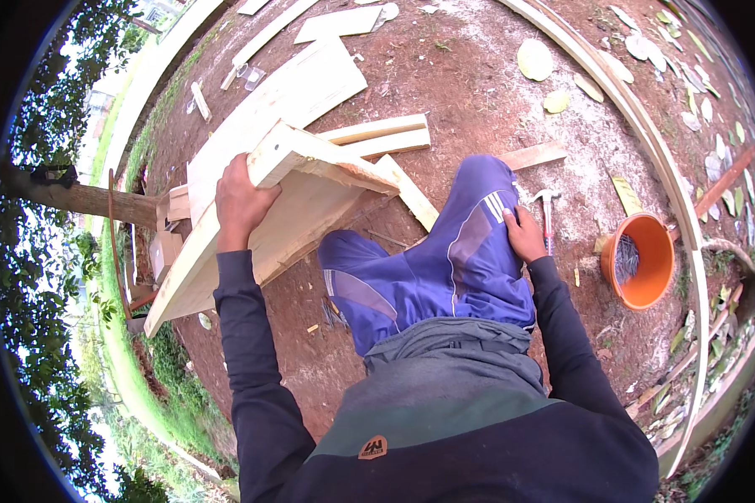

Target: The person assembles a wooden structure by positioning planks and hammering nails to secure them. They adjust the pieces and continue fastening components together using a hammer and nails.

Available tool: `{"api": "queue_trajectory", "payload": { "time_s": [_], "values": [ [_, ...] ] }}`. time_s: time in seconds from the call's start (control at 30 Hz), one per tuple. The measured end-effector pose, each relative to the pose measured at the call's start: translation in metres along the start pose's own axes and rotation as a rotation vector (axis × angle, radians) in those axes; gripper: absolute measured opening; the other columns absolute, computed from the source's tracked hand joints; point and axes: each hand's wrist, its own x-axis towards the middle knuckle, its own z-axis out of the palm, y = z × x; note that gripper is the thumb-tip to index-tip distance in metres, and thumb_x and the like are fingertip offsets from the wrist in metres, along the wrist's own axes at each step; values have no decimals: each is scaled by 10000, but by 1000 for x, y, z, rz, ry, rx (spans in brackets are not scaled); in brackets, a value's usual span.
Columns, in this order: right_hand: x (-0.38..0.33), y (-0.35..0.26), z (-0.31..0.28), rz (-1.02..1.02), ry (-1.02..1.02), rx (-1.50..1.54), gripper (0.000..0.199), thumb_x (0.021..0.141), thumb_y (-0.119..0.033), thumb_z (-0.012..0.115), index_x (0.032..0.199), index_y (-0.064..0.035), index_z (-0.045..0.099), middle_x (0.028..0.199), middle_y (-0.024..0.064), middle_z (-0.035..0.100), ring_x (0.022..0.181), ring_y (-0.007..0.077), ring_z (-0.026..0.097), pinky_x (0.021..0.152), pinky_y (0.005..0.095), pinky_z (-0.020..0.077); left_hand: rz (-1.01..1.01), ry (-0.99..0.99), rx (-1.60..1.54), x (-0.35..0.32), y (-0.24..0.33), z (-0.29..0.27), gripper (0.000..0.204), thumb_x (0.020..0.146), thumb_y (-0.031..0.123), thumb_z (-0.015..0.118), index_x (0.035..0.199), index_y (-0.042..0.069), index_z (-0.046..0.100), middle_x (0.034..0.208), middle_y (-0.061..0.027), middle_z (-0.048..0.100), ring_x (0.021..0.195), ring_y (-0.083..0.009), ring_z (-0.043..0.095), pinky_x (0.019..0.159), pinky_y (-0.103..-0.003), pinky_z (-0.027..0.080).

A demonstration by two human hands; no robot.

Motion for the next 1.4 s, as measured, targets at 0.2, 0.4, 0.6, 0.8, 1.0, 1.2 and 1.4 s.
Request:
{"api": "queue_trajectory", "payload": {
  "time_s": [0.2, 0.4, 0.6, 0.8, 1.0, 1.2, 1.4],
  "values": [
    [-1, -12, -17, 60, -73, 0, 644, 997, -417, 589, 1338, 128, 562, 1354, 346, 578, 1287, 458, 550, 1098, 461, 423, -31, -7, 3, -26, 14, -4, 709, 642, 230, 846, 1250, -42, 601, 1176, -228, 669, 1115, -390, 636, 964, -470, 515],
    [12, -44, -27, -171, 144, -19, 461, 954, -293, 660, 1225, 78, 625, 1226, 293, 641, 1158, 439, 612, 1028, 484, 467, -27, 31, 22, -37, 16, -4, 710, 635, 227, 857, 1241, -42, 603, 1175, -217, 662, 1104, -386, 632, 960, -459, 509],
    [34, -71, -24, -338, 196, 26, 403, 940, -228, 698, 1214, 62, 635, 1220, 260, 663, 1170, 414, 627, 1020, 462, 484, -20, 20, 43, -38, 20, -17, 709, 620, 214, 871, 1227, -36, 603, 1150, -209, 661, 1075, -383, 632, 942, -457, 503],
    [40, -101, -16, -354, 82, 172, 395, 942, -228, 701, 1208, 57, 640, 1197, 254, 677, 1140, 406, 647, 1001, 450, 500, -34, 26, 18, -51, 18, -21, 699, 608, 205, 872, 1217, -14, 607, 1122, -196, 655, 1050, -381, 627, 925, -450, 499],
    [59, -113, 22, -467, -20, -16, 424, 947, -250, 685, 1249, 39, 613, 1202, 239, 653, 1137, 414, 626, 972, 465, 508, -11, 53, -29, -45, 25, -14, 688, 612, 208, 863, 1212, -11, 607, 1086, -191, 655, 1041, -372, 621, 920, -450, 478],
    [27, -103, 52, -527, -207, -227, 418, 951, -259, 669, 1269, 3, 603, 1228, 214, 635, 1162, 399, 612, 968, 477, 516, -26, 3, -32, -22, 18, -11, 737, 630, 199, 842, 1286, -21, 588, 1187, -226, 659, 1109, -402, 623, 955, -459, 502],
    [32, -99, 30, -475, -53, -131, 383, 949, -208, 681, 1273, -12, 627, 1332, 225, 609, 1241, 407, 578, 1042, 458, 481, -8, -22, -46, 3, 2, -2, 709, 652, 242, 840, 1270, -24, 617, 1209, -212, 681, 1137, -382, 631, 989, -455, 505]
  ]
}}
